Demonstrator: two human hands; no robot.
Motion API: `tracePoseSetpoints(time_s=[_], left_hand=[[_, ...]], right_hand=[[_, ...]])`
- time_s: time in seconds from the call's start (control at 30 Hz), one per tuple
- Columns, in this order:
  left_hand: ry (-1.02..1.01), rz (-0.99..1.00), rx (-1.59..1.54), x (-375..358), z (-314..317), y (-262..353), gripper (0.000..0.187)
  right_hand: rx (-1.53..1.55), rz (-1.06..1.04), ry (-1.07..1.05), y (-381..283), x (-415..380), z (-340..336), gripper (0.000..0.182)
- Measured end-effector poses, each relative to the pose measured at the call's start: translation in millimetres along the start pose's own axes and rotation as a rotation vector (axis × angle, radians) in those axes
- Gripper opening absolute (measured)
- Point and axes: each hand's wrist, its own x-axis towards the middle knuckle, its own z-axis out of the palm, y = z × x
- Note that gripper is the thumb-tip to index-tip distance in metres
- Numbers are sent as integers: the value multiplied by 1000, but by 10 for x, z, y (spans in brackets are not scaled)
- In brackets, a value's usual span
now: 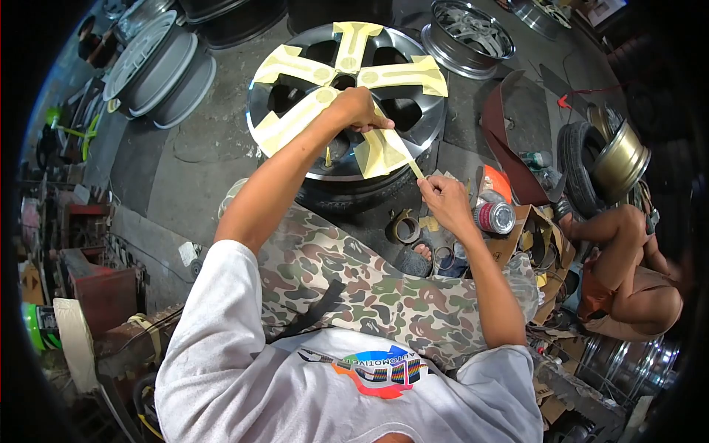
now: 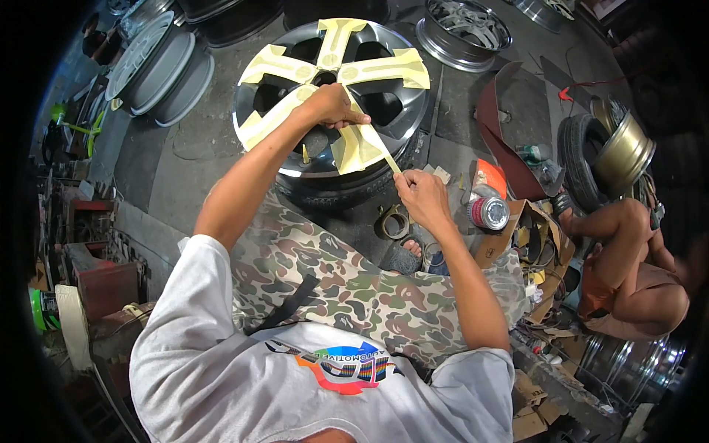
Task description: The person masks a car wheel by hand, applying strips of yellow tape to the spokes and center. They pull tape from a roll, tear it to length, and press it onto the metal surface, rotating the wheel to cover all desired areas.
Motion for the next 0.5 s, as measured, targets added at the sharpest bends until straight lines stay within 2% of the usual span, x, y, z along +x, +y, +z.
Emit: tracePoseSetpoints(time_s=[0.1, 0.27, 0.47, 0.5], left_hand=[[-21, 40, 162, -69, 73, 72, 62], [-31, 52, 161, -116, 185, 117, 60], [-35, 50, 212, -124, 237, 185, 55], [-32, 66, 259, -130, 249, 196, 55]], right_hand=[[-12, -12, 48, 62, -6, 87, 39], [1, -36, 131, 9, -80, 156, 39], [181, 32, 218, -105, -172, 436, 40], [317, 81, 263, -247, -261, 537, 37]])
